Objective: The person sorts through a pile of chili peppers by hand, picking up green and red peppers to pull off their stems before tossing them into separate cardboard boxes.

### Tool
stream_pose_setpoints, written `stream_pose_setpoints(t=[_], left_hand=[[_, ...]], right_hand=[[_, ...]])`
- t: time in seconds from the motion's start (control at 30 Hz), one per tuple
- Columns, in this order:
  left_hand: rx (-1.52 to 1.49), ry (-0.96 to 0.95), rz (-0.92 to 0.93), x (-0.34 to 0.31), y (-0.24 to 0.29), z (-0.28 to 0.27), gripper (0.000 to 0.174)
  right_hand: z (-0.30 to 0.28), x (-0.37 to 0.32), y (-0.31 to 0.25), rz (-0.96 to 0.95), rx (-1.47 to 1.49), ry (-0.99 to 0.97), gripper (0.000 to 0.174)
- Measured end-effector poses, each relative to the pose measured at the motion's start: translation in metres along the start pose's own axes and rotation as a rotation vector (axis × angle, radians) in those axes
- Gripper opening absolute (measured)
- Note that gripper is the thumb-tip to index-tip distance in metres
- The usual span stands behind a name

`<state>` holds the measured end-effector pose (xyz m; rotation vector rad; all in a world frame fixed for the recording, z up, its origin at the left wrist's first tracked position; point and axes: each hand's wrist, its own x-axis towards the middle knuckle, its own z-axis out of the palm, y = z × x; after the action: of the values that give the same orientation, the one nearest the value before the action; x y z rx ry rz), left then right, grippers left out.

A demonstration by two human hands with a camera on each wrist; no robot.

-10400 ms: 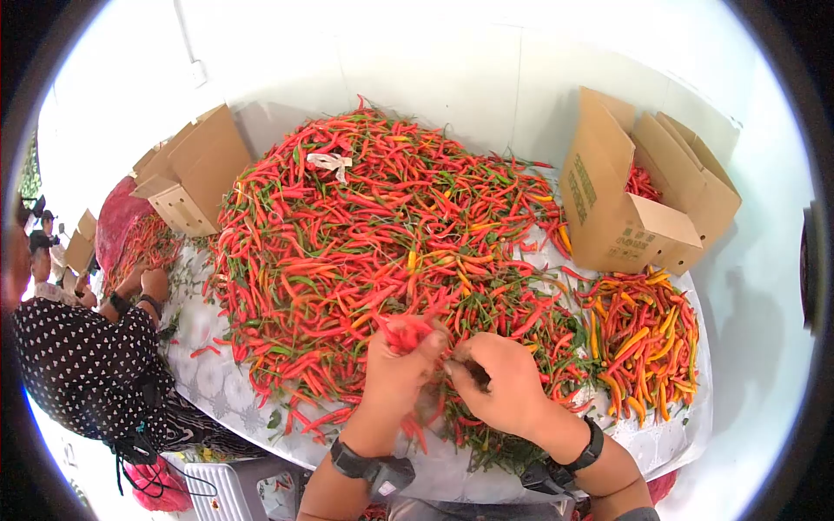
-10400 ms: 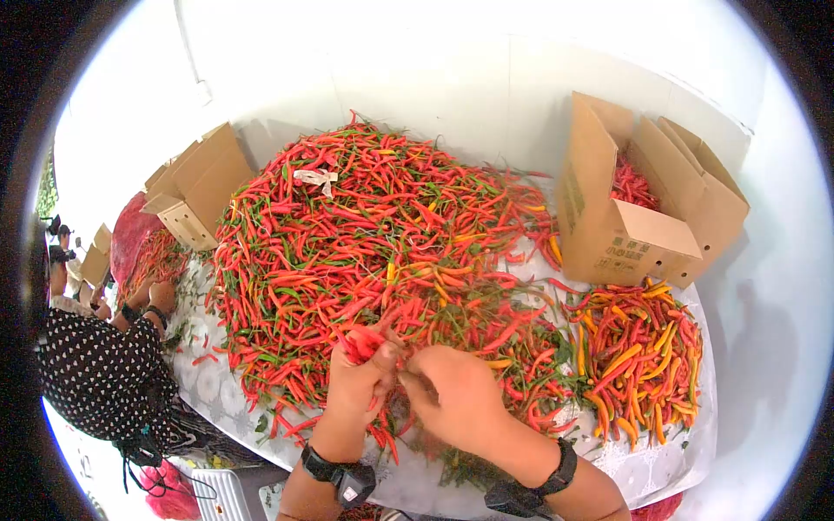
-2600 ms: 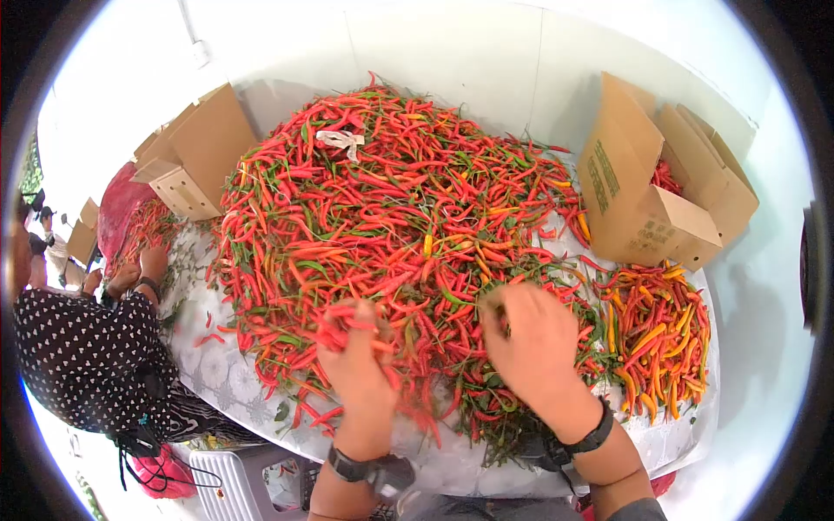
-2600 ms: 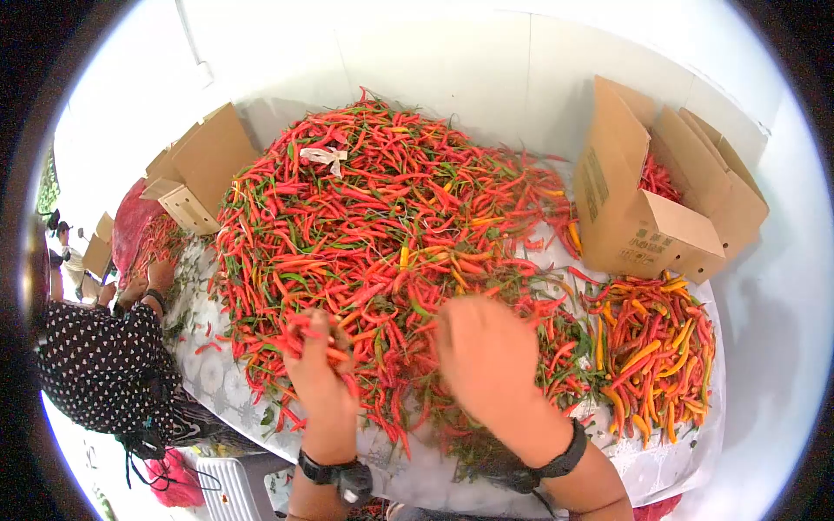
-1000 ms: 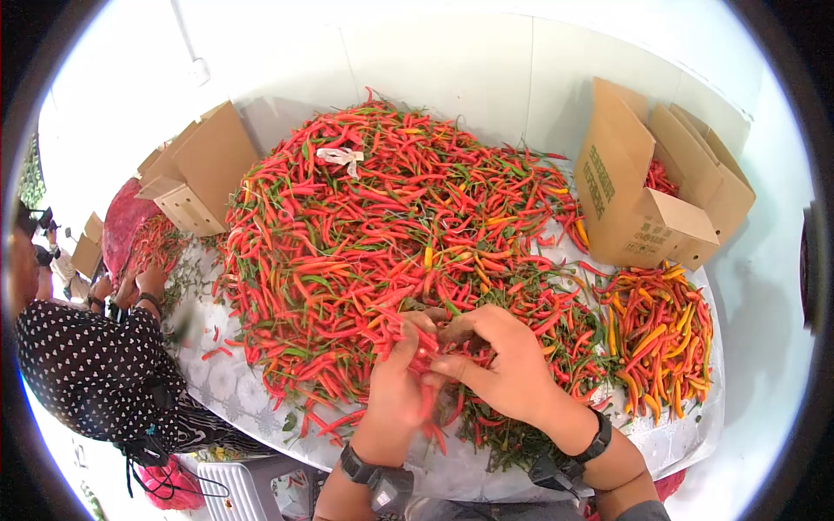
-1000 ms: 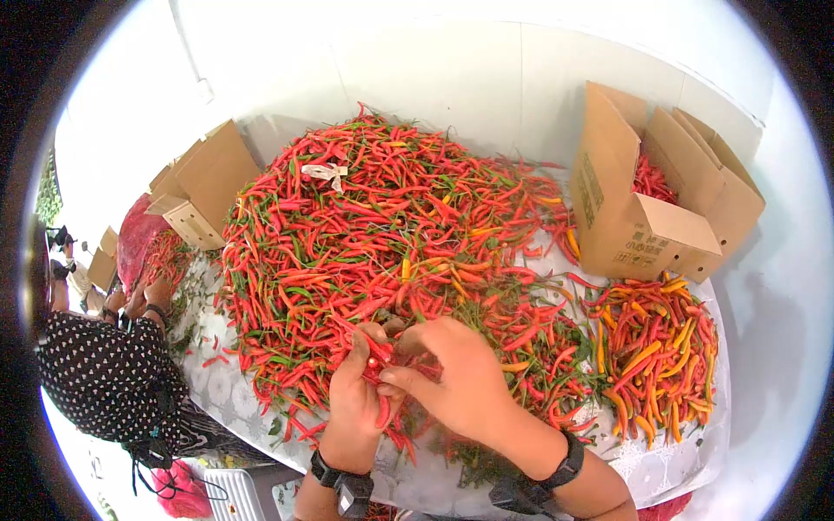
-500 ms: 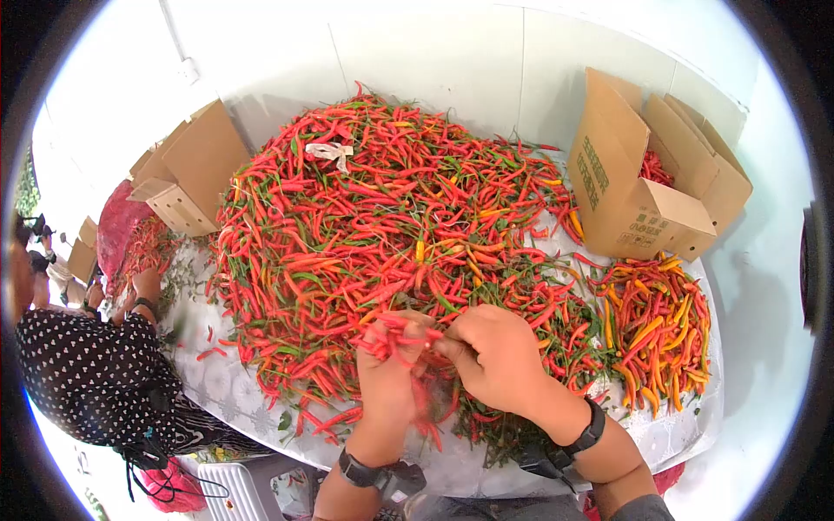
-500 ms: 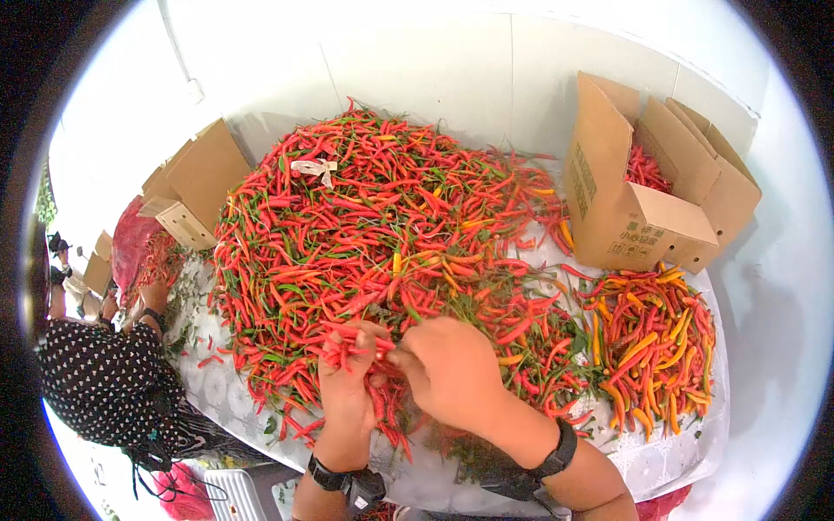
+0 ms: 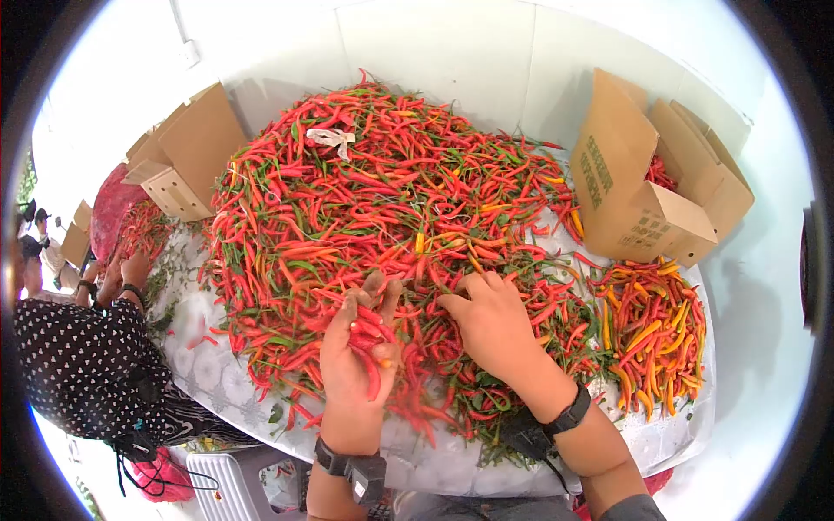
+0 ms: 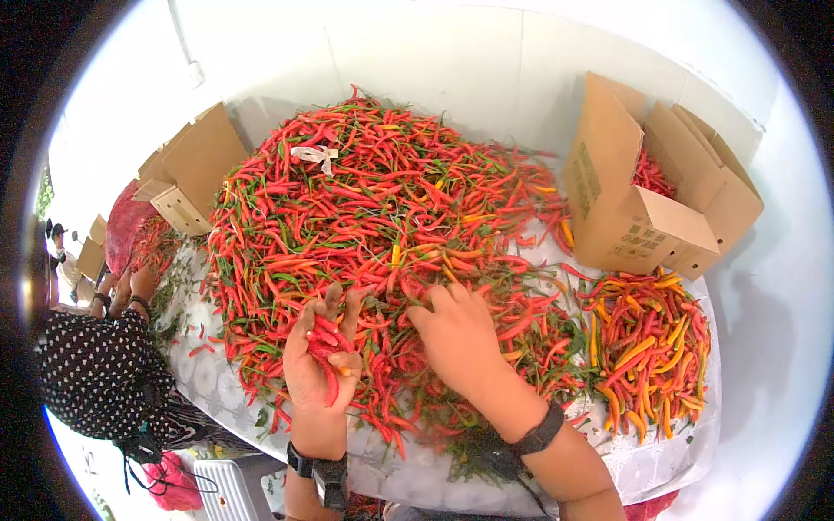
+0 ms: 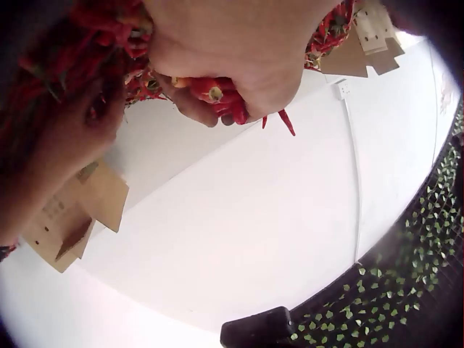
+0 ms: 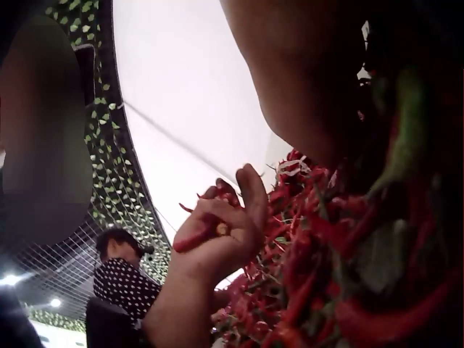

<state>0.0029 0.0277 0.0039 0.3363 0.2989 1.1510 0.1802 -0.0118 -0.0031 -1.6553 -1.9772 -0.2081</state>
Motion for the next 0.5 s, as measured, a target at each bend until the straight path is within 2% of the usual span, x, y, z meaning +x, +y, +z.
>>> stream_pose_setpoints(t=[0.03, 0.07, 0.13, 0.17, 0.23, 0.27, 0.3, 0.37, 0.43, 0.5], left_hand=[[0.029, 0.002, 0.017, 0.001, 0.000, 0.000, 0.016], [0.177, 0.026, 0.110, 0.001, -0.001, 0.002, 0.015], [0.470, 0.076, 0.295, -0.001, -0.005, 0.008, 0.014], [0.502, 0.090, 0.298, -0.001, -0.005, 0.007, 0.013], [0.566, 0.115, 0.304, -0.001, -0.003, 0.002, 0.013], [0.577, 0.115, 0.226, -0.002, -0.005, 0.005, 0.013], [0.587, 0.115, 0.149, -0.004, -0.007, 0.009, 0.013], [0.642, 0.057, -0.015, -0.005, -0.010, 0.005, 0.016], [0.736, -0.013, -0.054, -0.011, -0.018, 0.003, 0.019], [0.768, -0.057, -0.069, -0.016, -0.027, 0.012, 0.024]], right_hand=[[-0.002, 0.001, 0.000, -0.010, -0.031, -0.011, 0.020], [-0.005, 0.002, 0.000, -0.020, -0.064, -0.022, 0.021], [-0.007, 0.004, 0.001, -0.026, 0.046, 0.121, 0.021], [-0.009, 0.006, 0.002, -0.027, 0.101, 0.194, 0.021], [-0.026, 0.009, 0.004, 0.107, 0.345, 0.267, 0.017], [-0.038, 0.010, 0.001, 0.174, 0.466, 0.301, 0.016], [-0.052, 0.010, -0.008, 0.424, 0.911, 0.213, 0.013], [-0.050, 0.004, -0.006, 0.417, 1.038, 0.055, 0.012], [-0.045, -0.001, -0.006, 0.394, 1.058, -0.059, 0.012], [-0.042, -0.002, -0.012, 0.410, 1.119, -0.070, 0.012]])
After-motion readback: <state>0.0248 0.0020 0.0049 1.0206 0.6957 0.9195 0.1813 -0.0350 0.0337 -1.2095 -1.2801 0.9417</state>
